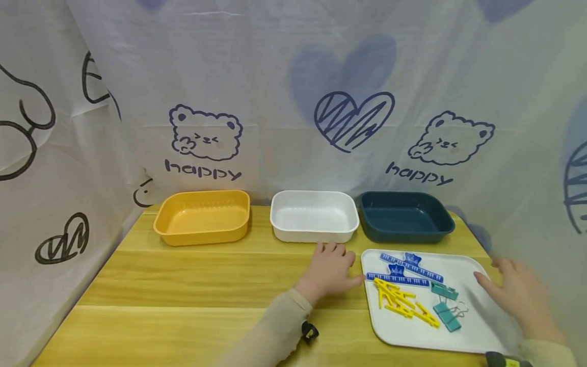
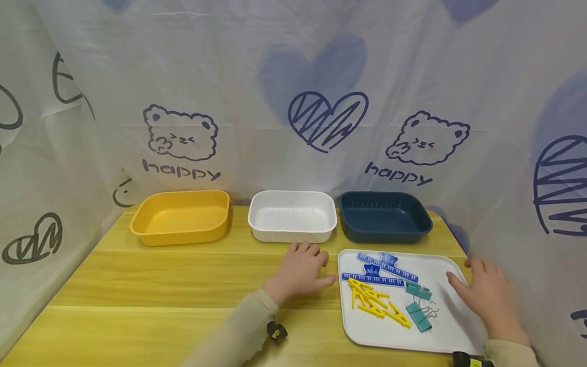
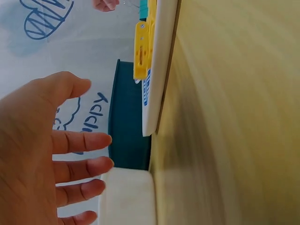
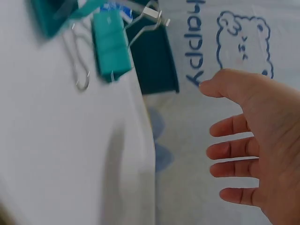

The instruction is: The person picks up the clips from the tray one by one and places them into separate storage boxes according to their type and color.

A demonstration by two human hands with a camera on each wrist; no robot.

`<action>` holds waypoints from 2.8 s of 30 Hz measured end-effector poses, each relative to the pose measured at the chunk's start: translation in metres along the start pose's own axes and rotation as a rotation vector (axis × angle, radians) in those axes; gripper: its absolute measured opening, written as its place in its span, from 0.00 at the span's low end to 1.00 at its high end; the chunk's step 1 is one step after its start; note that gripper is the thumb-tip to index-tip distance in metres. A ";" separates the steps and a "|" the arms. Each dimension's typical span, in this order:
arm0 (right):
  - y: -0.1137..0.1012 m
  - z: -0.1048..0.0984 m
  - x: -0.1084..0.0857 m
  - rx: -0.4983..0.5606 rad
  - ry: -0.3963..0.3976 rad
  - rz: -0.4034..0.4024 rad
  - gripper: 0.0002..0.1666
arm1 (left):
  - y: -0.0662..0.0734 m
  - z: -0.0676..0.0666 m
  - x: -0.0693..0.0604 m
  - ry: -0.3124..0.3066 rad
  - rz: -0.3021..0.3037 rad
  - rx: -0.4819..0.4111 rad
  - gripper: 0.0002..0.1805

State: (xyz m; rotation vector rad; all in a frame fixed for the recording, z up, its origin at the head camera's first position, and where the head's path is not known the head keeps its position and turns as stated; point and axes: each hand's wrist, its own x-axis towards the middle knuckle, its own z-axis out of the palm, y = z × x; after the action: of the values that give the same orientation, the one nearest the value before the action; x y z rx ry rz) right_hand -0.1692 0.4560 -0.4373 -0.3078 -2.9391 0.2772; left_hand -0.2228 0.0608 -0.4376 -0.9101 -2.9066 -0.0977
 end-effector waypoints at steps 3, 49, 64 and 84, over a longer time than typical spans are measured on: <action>0.009 0.001 0.002 -0.007 -0.056 0.014 0.37 | 0.005 0.005 0.003 -0.037 -0.011 0.013 0.31; 0.029 0.022 0.005 0.013 -0.304 -0.179 0.22 | 0.003 0.007 -0.003 -0.350 -0.145 -0.115 0.40; -0.017 0.029 0.004 0.004 -0.278 -0.300 0.21 | -0.042 0.003 -0.029 -0.330 -0.195 -0.140 0.38; -0.090 0.040 -0.002 -0.024 -0.361 -0.334 0.23 | -0.100 -0.007 -0.072 -0.359 -0.273 -0.171 0.41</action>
State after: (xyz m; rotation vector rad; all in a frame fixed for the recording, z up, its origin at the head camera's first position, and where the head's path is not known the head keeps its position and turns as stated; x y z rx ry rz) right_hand -0.1919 0.3624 -0.4581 0.2604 -3.2760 0.2732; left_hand -0.2203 -0.0626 -0.4418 -0.5957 -3.3894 -0.2281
